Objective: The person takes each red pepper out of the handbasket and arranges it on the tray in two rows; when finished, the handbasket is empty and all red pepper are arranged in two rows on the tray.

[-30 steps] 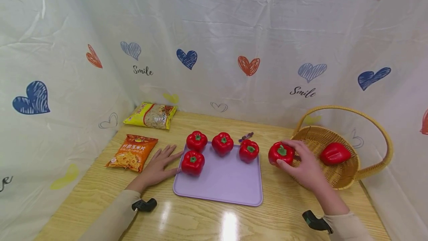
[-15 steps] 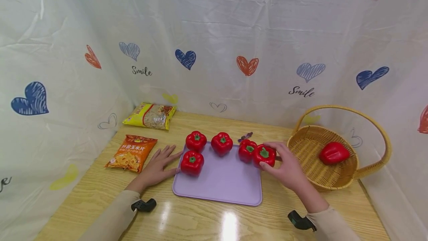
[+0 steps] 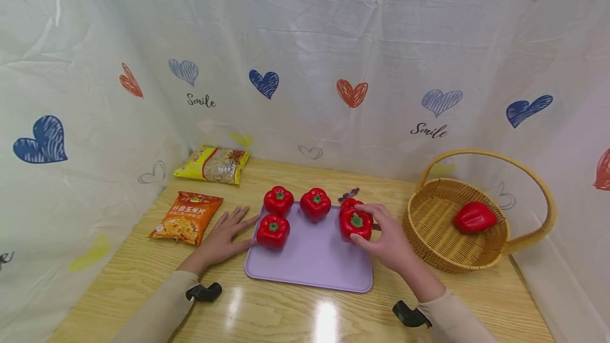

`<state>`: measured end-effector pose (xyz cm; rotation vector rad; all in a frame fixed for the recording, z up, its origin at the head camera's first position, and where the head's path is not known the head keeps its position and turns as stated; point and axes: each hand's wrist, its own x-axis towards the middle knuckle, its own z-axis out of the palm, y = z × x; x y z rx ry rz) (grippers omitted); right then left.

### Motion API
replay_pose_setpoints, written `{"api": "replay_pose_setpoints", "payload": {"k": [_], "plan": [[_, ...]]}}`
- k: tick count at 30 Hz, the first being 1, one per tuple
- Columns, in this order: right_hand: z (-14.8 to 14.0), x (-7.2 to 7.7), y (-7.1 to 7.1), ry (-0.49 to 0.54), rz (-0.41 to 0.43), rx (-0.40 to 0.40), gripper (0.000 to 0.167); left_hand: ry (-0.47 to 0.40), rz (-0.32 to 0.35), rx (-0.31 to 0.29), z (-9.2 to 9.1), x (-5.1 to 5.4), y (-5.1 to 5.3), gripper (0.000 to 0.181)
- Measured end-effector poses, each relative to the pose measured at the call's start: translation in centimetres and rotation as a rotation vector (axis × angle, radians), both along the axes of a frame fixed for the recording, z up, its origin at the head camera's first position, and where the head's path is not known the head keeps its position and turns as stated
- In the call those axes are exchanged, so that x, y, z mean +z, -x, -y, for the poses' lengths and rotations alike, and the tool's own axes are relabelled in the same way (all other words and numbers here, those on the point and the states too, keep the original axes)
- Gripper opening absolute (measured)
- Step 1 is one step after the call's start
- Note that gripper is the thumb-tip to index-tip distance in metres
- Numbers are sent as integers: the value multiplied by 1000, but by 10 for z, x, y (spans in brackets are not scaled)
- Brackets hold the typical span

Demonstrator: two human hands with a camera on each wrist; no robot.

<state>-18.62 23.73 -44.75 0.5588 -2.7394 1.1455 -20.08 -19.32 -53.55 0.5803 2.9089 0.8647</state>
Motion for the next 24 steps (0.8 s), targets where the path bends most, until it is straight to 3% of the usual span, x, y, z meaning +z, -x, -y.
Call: {"api": "replay_pose_setpoints", "payload": {"k": [24], "plan": [[53,-27,3,3,36,64,66,8,10,4,1,-3,0,71]]}}
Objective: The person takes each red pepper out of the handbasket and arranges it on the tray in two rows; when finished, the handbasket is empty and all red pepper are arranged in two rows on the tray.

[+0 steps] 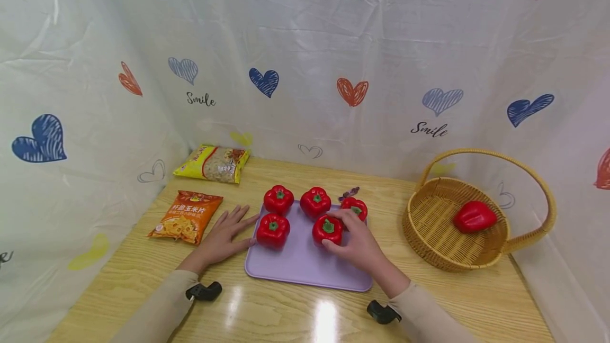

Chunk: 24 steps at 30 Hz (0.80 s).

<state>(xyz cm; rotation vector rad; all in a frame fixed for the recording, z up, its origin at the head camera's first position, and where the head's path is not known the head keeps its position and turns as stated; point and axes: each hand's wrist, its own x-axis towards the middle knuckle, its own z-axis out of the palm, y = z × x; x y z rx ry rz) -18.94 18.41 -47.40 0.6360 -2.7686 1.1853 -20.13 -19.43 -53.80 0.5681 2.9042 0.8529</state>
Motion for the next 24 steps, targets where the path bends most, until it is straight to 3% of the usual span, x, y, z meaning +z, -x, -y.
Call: {"api": "replay_pose_setpoints", "payload": {"k": [24], "plan": [[31,-17,1,14,103,23,68,1,-15,-5,0,-1,1,70]]}}
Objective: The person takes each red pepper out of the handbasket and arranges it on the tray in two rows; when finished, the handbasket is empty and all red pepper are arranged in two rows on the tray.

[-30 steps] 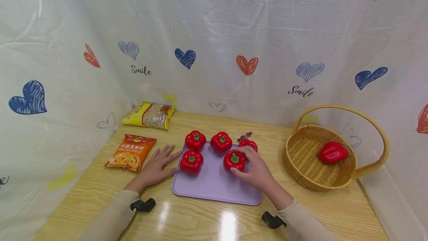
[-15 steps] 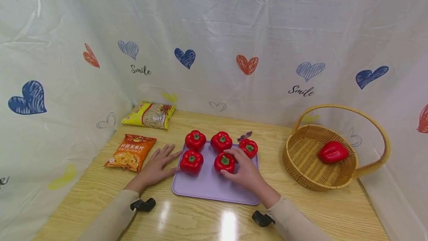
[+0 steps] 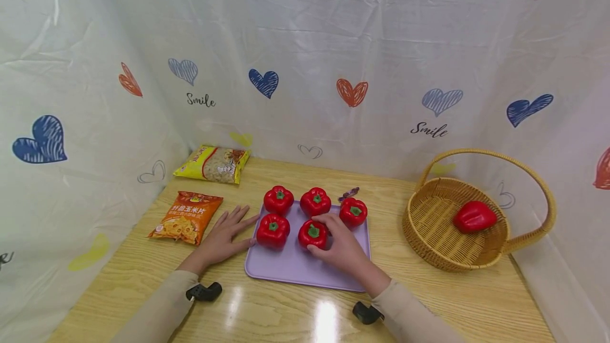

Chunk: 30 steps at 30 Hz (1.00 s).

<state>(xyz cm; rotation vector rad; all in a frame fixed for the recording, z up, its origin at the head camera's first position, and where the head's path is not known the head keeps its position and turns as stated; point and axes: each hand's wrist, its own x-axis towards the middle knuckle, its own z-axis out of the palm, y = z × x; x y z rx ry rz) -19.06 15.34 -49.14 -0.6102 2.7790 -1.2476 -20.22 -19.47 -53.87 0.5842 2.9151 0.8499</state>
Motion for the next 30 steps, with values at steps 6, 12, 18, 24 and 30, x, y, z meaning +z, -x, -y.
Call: {"api": "replay_pose_setpoints", "payload": {"k": [6,12,18,24,30], "plan": [[3,0,0,-34,20,-6,72,8,11,10,0,-1,0,71],[3,-1,-1,-53,16,-7,72,6,3,11,0,-2,0,71],[1,-1,-1,-66,-10,-7,72,-1,-4,6,0,-3,0,70],[-1,0,-2,-49,-25,6,74,-5,-9,4,0,-1,0,69],[-5,1,-2,-23,-44,21,72,1,5,7,-1,1,0,71]]}}
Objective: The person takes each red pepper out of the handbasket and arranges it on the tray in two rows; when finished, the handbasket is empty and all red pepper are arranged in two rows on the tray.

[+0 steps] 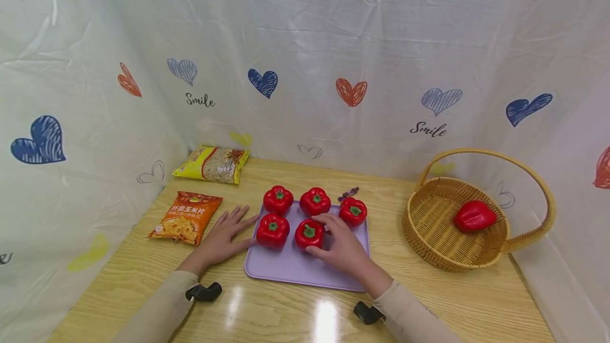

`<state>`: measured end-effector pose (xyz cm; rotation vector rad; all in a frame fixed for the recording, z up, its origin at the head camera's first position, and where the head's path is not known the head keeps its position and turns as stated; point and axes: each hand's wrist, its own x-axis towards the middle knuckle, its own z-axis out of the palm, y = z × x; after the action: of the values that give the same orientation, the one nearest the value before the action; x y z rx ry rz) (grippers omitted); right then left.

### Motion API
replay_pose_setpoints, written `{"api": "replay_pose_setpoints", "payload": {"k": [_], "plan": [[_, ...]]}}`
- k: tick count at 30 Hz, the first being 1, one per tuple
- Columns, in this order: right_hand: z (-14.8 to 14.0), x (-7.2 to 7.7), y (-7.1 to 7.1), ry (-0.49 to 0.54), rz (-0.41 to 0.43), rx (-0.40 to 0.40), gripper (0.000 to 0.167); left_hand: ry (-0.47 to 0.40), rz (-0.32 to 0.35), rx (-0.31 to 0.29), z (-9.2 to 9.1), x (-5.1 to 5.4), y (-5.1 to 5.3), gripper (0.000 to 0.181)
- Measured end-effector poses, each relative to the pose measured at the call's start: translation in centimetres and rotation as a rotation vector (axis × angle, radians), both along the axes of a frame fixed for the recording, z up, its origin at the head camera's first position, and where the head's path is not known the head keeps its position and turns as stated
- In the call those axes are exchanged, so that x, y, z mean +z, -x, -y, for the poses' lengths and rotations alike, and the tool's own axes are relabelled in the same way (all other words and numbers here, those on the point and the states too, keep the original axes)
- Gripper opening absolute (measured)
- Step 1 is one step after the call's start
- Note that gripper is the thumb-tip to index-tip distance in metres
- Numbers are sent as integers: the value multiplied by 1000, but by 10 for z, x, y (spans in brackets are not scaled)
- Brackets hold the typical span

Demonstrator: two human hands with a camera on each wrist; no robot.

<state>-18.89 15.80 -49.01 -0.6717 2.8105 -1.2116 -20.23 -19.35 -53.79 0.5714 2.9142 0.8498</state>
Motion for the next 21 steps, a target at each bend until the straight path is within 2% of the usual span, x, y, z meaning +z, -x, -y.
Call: {"api": "replay_pose_setpoints", "payload": {"k": [4,13,21], "plan": [[-3,1,1,31,-10,19,69,-1,-1,3,0,-1,0,71],[-15,4,-1,42,30,-3,70,1,13,5,1,-1,0,72],[-28,8,-2,26,-47,2,63,14,15,10,1,-2,1,72]]}}
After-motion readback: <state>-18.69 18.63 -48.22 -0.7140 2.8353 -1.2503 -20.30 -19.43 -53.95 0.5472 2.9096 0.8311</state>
